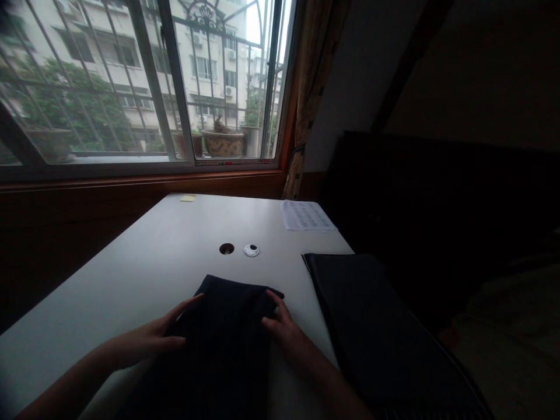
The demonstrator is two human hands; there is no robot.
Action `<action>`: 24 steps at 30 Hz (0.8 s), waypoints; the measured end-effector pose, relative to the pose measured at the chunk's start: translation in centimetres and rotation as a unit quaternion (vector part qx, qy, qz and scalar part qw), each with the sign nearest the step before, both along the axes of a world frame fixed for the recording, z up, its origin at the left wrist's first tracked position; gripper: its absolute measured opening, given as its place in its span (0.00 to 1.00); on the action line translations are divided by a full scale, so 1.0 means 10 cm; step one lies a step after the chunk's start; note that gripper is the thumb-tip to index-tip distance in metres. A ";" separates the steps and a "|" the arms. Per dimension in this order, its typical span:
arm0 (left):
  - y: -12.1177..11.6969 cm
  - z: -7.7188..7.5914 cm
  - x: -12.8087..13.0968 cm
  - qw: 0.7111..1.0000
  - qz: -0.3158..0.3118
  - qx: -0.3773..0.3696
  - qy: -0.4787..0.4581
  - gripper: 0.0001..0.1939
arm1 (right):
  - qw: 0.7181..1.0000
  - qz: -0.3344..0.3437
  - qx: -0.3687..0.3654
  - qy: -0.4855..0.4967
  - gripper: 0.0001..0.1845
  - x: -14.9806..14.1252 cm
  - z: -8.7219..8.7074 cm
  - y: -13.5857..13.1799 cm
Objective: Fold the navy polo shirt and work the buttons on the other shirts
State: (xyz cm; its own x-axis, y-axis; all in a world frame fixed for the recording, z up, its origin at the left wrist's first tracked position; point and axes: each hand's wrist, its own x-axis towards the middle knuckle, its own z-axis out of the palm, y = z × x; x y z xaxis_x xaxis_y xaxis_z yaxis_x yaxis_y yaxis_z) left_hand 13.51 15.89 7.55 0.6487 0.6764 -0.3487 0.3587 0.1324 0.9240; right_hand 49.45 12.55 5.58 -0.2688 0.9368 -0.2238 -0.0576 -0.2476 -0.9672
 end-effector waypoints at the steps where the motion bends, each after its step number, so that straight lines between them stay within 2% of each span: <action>1: -0.03 -0.03 0.03 1.000 -0.003 0.018 0.000 0.48 | 0.999 0.024 0.018 -0.030 0.43 0.00 0.01 -0.07; 3: -0.10 -0.05 0.11 0.999 -0.002 0.029 -0.015 0.47 | 0.993 0.048 0.057 -0.096 0.44 -0.02 0.03 -0.20; 5: -0.17 -0.04 0.20 0.999 0.011 0.010 -0.052 0.45 | 0.985 0.044 0.086 -0.140 0.39 -0.04 0.06 -0.32; 8: -0.26 0.05 0.37 0.989 0.034 -0.058 -0.133 0.44 | 0.987 0.030 0.084 -0.134 0.32 -0.05 0.10 -0.48; 10: -0.31 0.13 0.52 0.975 0.040 -0.100 -0.194 0.45 | 0.991 0.016 0.076 -0.111 0.35 -0.02 0.10 -0.58; 12: -0.34 0.21 0.69 0.960 0.039 -0.132 -0.243 0.47 | 0.991 -0.023 0.076 -0.107 0.39 0.06 0.12 -0.66; 15: -0.35 0.32 0.99 0.942 0.030 -0.161 -0.292 0.51 | 0.982 -0.117 0.069 -0.133 0.40 0.25 0.19 -0.75; 19: -0.28 0.46 1.47 0.924 -0.008 -0.157 -0.348 0.53 | 0.944 -0.242 0.097 -0.204 0.41 0.69 0.51 -0.79; 22: -0.18 0.60 1.91 0.913 -0.039 -0.145 -0.379 0.53 | 0.904 -0.315 0.136 -0.256 0.41 1.16 0.88 -0.72; 24: -0.10 0.73 2.25 0.903 -0.037 -0.142 -0.404 0.53 | 0.890 -0.340 0.147 -0.265 0.42 1.53 1.14 -0.58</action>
State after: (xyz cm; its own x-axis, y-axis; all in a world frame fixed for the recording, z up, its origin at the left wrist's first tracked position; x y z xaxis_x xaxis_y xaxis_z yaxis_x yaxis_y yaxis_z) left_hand 35.97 14.89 14.85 0.8088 0.5786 0.1051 -0.3990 0.4085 0.8209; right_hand 64.72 6.70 17.00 0.4538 0.8814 0.1308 0.3854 -0.0618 -0.9207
